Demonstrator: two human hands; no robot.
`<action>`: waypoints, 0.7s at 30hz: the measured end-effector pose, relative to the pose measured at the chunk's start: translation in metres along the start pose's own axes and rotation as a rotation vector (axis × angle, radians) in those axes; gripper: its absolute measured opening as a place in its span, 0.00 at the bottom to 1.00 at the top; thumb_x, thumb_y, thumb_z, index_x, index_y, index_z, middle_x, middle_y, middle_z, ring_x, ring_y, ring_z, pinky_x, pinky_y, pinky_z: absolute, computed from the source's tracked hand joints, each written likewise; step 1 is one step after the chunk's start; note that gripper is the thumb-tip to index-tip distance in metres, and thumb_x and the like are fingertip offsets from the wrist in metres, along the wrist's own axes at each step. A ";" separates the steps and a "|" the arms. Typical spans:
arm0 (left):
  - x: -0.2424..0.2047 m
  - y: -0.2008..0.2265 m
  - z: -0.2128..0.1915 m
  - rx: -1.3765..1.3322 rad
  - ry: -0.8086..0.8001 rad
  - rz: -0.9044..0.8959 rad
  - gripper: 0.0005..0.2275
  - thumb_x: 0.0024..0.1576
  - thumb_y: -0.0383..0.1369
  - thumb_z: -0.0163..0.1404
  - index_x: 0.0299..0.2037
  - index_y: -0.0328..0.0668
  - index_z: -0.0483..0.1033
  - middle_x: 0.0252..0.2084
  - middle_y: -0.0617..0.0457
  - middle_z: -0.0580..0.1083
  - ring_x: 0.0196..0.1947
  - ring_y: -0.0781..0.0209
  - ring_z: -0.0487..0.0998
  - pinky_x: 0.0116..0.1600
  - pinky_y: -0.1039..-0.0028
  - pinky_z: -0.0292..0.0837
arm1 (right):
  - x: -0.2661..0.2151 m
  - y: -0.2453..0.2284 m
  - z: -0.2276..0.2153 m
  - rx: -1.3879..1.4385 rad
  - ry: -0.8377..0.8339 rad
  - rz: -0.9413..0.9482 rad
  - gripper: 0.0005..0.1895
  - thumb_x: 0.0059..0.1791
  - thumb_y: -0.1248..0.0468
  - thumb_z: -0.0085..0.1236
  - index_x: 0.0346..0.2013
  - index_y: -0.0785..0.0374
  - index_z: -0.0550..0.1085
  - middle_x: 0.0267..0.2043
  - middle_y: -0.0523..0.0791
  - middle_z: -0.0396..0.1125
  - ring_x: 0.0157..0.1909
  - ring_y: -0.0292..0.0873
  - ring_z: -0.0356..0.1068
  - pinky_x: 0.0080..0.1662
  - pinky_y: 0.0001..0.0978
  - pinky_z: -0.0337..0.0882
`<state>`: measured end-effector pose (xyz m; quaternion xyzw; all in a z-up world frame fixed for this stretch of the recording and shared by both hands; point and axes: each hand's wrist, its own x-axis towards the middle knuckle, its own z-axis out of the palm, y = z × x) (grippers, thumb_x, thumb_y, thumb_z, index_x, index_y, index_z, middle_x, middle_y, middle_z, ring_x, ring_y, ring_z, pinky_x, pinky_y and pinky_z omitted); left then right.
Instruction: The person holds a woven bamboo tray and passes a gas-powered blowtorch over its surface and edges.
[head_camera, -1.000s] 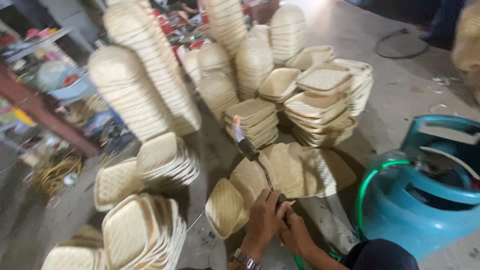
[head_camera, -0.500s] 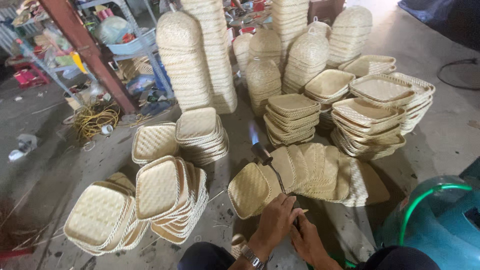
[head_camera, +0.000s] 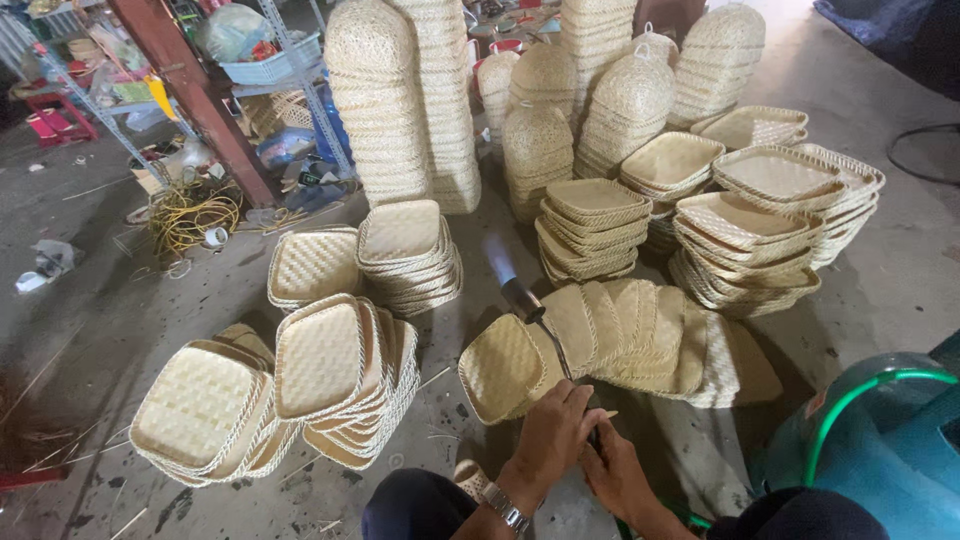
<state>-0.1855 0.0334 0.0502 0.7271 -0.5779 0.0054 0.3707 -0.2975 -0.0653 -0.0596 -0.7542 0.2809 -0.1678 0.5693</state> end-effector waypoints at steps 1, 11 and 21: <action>0.001 0.000 0.001 0.002 -0.012 -0.012 0.14 0.61 0.34 0.56 0.51 0.32 0.73 0.43 0.41 0.73 0.42 0.42 0.77 0.44 0.58 0.75 | -0.001 0.000 0.000 0.026 0.009 -0.033 0.13 0.50 0.62 0.51 0.47 0.65 0.67 0.19 0.47 0.66 0.18 0.39 0.65 0.24 0.37 0.67; -0.004 -0.002 0.010 -0.049 0.039 -0.021 0.16 0.60 0.36 0.56 0.53 0.32 0.75 0.44 0.40 0.74 0.42 0.42 0.78 0.44 0.59 0.76 | -0.009 -0.010 -0.005 -0.034 -0.020 -0.011 0.07 0.53 0.65 0.49 0.42 0.66 0.66 0.21 0.45 0.67 0.21 0.38 0.66 0.26 0.35 0.68; -0.003 0.006 0.000 -0.078 0.031 0.018 0.17 0.59 0.34 0.57 0.53 0.30 0.75 0.44 0.40 0.74 0.42 0.42 0.78 0.46 0.59 0.75 | -0.020 -0.013 -0.006 -0.057 0.022 -0.112 0.11 0.50 0.65 0.49 0.46 0.65 0.63 0.19 0.46 0.66 0.18 0.40 0.67 0.24 0.34 0.68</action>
